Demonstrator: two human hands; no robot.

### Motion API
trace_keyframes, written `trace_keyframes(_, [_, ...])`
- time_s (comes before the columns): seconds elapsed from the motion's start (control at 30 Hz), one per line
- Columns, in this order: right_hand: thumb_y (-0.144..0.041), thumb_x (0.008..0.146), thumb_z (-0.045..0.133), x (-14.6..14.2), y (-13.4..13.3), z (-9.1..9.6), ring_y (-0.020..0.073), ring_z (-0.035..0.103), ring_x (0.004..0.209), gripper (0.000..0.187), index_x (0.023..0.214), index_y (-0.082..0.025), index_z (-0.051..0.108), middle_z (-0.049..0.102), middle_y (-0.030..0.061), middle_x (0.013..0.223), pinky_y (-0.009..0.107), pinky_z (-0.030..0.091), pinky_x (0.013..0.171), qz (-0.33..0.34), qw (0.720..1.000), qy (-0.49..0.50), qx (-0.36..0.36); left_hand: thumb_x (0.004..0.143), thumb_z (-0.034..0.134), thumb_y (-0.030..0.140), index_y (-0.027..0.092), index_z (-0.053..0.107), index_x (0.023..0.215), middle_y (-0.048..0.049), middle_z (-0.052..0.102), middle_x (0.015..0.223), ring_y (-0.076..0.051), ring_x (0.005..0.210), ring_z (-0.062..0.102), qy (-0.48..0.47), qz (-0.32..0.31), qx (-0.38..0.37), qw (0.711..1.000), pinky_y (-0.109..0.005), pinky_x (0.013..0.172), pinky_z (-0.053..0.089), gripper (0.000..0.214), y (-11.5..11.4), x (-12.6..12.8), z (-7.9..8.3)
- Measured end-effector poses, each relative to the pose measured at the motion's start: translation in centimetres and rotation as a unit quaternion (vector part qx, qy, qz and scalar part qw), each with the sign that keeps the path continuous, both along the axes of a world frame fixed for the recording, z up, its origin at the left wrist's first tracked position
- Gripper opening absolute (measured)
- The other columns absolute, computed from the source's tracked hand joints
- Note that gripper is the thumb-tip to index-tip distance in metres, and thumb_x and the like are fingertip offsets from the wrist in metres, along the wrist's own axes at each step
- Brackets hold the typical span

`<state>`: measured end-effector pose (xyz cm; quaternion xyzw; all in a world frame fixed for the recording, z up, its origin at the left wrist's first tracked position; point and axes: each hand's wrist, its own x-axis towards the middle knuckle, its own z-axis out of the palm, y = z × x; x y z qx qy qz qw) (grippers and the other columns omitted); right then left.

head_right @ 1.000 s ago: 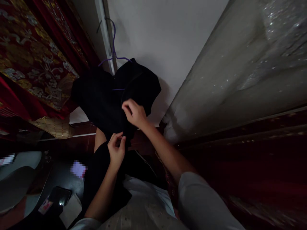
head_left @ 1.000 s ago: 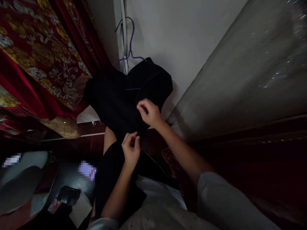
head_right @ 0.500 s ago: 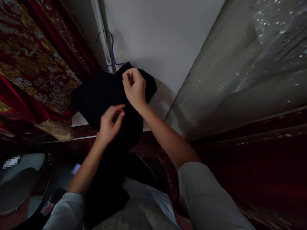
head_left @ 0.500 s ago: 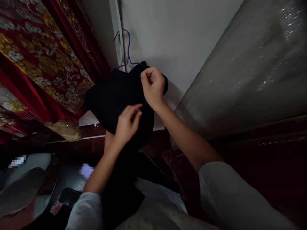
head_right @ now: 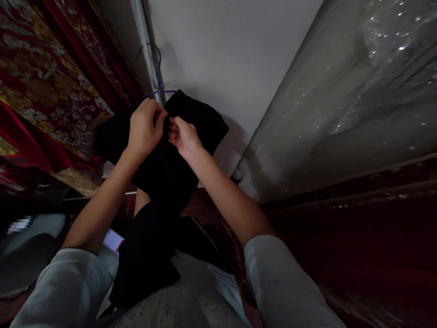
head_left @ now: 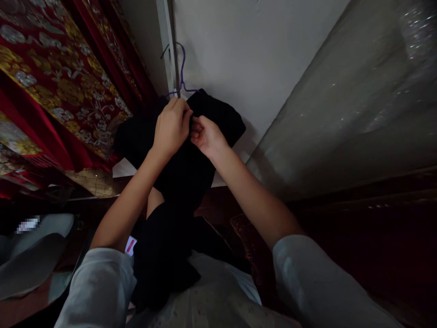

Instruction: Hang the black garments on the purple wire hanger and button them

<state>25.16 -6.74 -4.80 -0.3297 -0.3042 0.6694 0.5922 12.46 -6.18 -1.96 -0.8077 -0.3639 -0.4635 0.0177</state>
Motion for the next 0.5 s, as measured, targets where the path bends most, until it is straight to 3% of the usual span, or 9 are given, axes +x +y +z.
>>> trace_keyframes(0.13, [-0.023,0.093,0.058,-1.2,-0.1,-1.1,0.0041,0.036,0.044,0.026,0.071,-0.020,0.046,0.041,-0.0076,0.059,0.020,0.028,0.043,-0.032,0.999,-0.033,0.004,0.103,0.055,0.048,0.019,0.058,0.090,-0.0052,0.058,0.094,-0.020,0.091,0.059,-0.012,0.012,0.013,1.000,-0.038,0.089,0.048,0.032,0.0,-0.7,-0.8])
trace_keyframes(0.33, [-0.026,0.092,0.063,-1.9,1.7,-1.6,0.0052,0.035,0.046,0.038,0.065,-0.022,0.037,0.034,-0.0071,0.059,0.021,0.028,0.045,-0.114,0.983,-0.103,0.104,0.102,0.056,0.049,0.018,0.059,0.096,-0.0062,0.060,0.101,-0.025,0.118,0.059,-0.106,-0.019,-0.011,0.994,-0.043,0.104,0.043,0.033,1.0,0.0,-2.6])
trace_keyframes(0.43, [-0.022,0.092,0.058,-2.2,2.6,-3.3,0.0056,0.034,0.046,0.035,0.063,-0.022,0.039,0.033,-0.0070,0.056,0.021,0.026,0.044,-0.129,0.982,-0.122,0.069,0.102,0.055,0.052,0.019,0.059,0.095,-0.0067,0.060,0.101,-0.025,0.118,0.058,-0.118,-0.021,-0.009,0.993,-0.041,0.104,0.043,0.034,1.0,1.0,-2.3])
trace_keyframes(0.5, [-0.021,0.088,0.060,-2.2,2.4,-5.3,0.0056,0.035,0.045,0.031,0.063,-0.021,0.043,0.038,-0.0064,0.057,0.022,0.025,0.043,-0.108,0.984,-0.144,0.018,0.101,0.055,0.053,0.020,0.059,0.096,-0.0063,0.060,0.102,-0.023,0.116,0.058,-0.150,-0.013,0.013,0.989,-0.039,0.103,0.043,0.034,0.9,0.5,-0.9])
